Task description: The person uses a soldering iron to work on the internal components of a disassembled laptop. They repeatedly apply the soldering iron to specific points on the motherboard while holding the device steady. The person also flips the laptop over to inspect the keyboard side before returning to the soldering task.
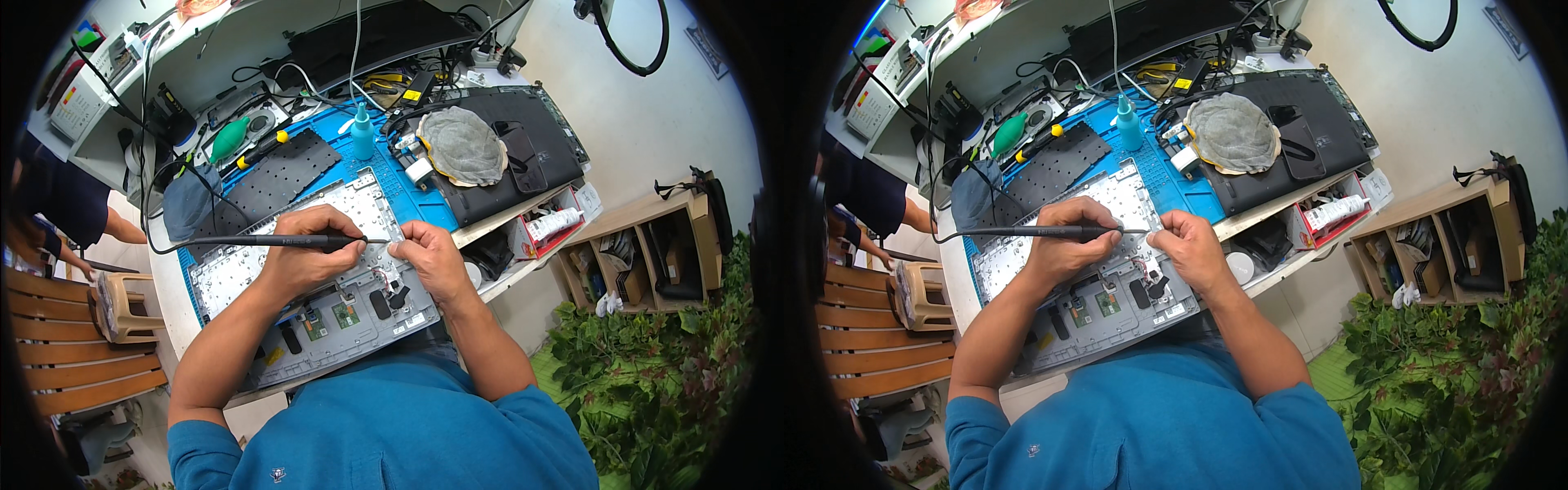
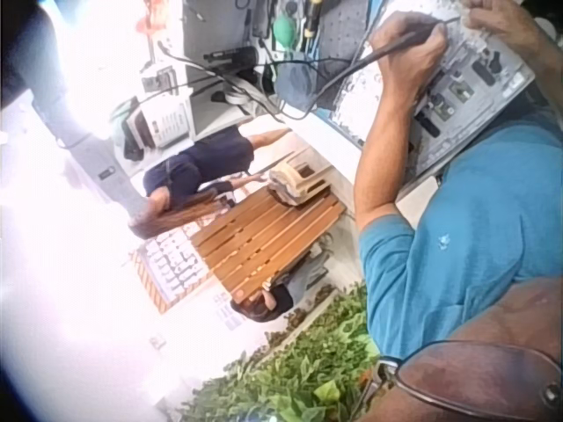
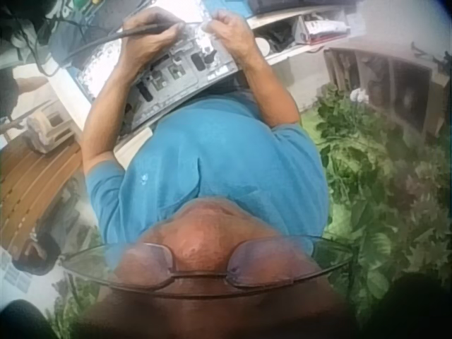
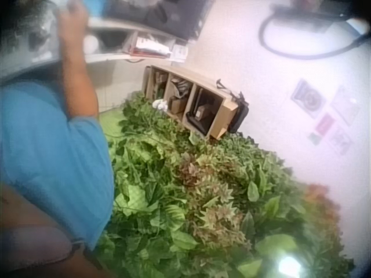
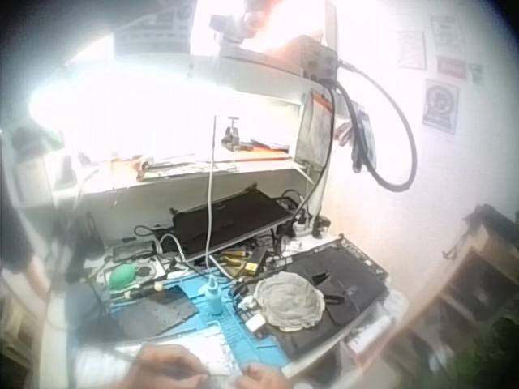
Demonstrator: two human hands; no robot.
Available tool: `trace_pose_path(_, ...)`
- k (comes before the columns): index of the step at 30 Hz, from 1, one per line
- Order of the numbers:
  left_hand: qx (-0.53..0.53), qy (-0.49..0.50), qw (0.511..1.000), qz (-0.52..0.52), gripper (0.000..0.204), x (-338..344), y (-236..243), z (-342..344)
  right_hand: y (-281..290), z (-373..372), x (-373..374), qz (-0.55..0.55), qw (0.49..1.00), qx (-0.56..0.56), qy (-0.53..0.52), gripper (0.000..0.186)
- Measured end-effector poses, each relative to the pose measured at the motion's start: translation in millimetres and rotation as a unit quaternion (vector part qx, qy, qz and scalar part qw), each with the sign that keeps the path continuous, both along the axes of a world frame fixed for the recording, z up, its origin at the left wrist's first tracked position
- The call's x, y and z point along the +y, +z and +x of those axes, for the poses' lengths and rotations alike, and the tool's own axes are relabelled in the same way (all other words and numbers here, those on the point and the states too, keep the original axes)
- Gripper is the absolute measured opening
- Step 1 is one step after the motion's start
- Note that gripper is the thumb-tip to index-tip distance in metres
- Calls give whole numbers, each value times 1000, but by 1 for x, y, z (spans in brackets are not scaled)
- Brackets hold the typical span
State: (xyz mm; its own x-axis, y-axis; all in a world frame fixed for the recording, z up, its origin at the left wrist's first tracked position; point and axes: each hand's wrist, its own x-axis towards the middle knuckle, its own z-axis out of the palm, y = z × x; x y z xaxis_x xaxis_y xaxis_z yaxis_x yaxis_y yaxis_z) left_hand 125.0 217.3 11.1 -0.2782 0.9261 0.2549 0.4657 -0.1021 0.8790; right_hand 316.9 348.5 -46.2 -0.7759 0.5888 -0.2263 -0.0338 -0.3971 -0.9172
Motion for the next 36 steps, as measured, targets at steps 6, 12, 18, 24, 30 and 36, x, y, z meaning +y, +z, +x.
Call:
trace_pose_path(6,-174,-32,981,79,22,0,4,-4,2,3,1,-13,1000,19,13,20)
trace_pose_path(12,83,-141,981,101,26,9,4,1,1,4,4,9,999,25,22,20)
trace_pose_path(18,250,-178,941,144,41,18,-1,3,-4,4,4,22,998,51,23,20)
trace_pose_path(24,243,-200,943,110,41,19,11,2,-2,4,5,21,998,52,28,20)
trace_pose_path(30,233,-151,946,168,42,16,11,-1,0,4,5,1,999,40,36,17)
trace_pose_path(36,277,-176,935,132,42,14,2,0,-7,2,4,13,998,49,24,19)
